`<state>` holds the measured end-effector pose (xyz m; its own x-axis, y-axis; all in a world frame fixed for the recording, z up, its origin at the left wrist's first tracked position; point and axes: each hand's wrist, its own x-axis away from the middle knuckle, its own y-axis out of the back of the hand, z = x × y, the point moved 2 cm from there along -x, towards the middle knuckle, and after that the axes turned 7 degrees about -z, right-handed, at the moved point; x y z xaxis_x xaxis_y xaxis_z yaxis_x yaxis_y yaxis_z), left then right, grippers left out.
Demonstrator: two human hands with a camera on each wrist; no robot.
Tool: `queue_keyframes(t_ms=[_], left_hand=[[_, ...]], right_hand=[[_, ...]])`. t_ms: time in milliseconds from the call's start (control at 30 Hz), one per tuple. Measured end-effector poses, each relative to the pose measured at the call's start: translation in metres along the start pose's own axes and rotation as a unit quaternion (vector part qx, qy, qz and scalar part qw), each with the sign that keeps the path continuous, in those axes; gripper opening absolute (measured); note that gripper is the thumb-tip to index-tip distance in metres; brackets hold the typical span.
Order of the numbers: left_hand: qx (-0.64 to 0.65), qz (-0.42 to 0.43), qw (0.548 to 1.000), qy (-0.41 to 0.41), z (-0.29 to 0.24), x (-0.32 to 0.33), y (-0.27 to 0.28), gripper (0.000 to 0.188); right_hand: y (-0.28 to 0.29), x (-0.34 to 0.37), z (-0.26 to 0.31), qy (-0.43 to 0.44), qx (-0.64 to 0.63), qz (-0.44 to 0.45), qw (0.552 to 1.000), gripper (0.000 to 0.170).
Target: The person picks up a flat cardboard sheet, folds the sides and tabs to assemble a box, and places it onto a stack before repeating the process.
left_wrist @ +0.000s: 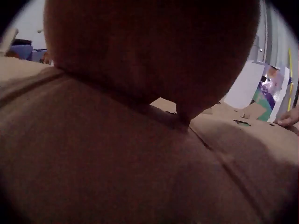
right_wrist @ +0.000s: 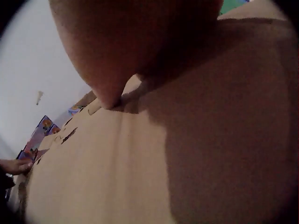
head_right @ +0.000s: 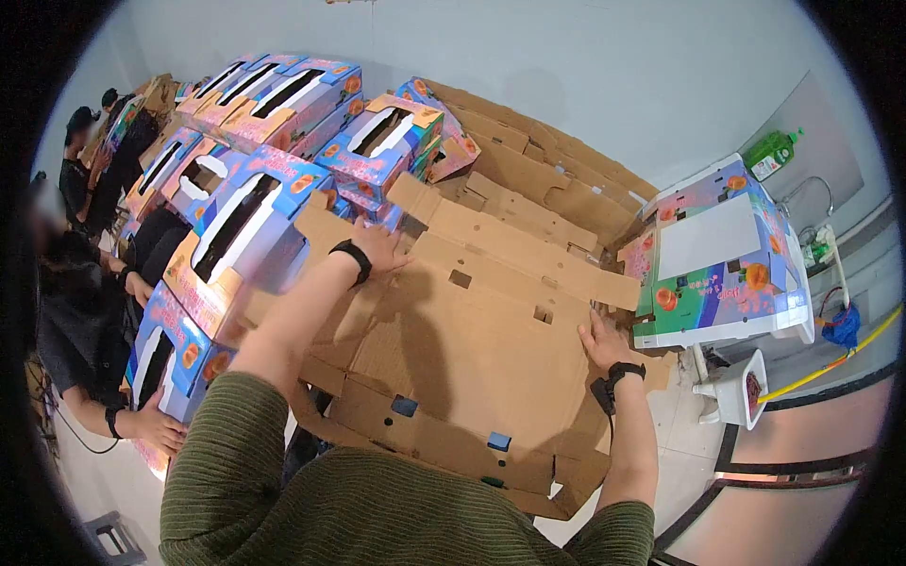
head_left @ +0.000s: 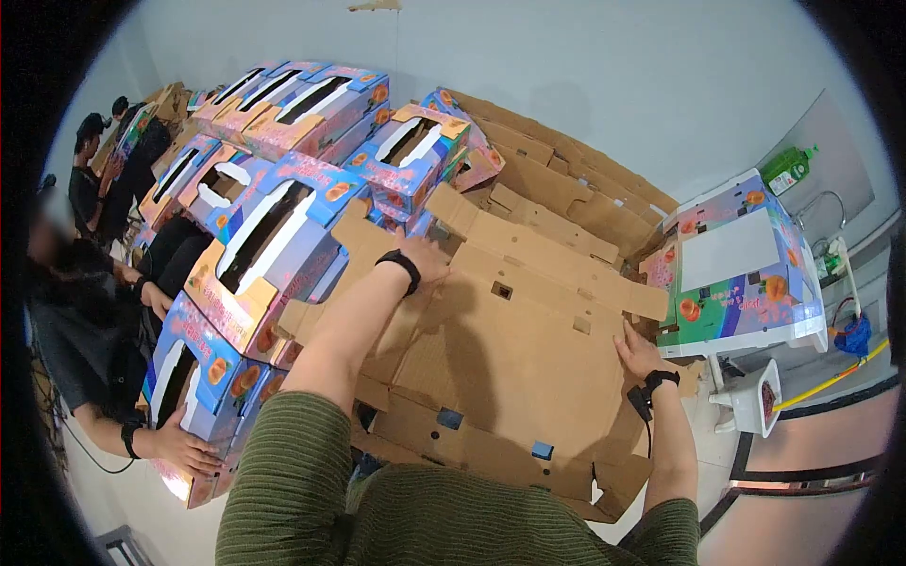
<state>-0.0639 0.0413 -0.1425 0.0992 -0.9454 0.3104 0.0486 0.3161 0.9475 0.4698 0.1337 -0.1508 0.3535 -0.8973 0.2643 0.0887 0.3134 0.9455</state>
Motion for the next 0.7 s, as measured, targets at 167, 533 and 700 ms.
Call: queue_keyframes(t_ms=[167, 533, 700], left_hand=[[0.018, -0.034, 0.998, -0.044, -0.002, 0.036, 0.027, 0.087], [0.224, 0.093, 0.893, -0.378, -0.023, 0.334, 0.023, 0.061], [0.201, -0.084, 0.919, -0.327, -0.025, 0.348, 0.019, 0.05]], right_hand=[[0.017, 0.026, 0.004, 0.025, 0.052, 0.053, 0.997, 0.088], [0.065, 0.306, 0.126, 0.142, -0.192, 0.271, 0.932, 0.074], [0.041, 0.357, 0.141, 0.16, -0.195, 0.095, 0.963, 0.056]])
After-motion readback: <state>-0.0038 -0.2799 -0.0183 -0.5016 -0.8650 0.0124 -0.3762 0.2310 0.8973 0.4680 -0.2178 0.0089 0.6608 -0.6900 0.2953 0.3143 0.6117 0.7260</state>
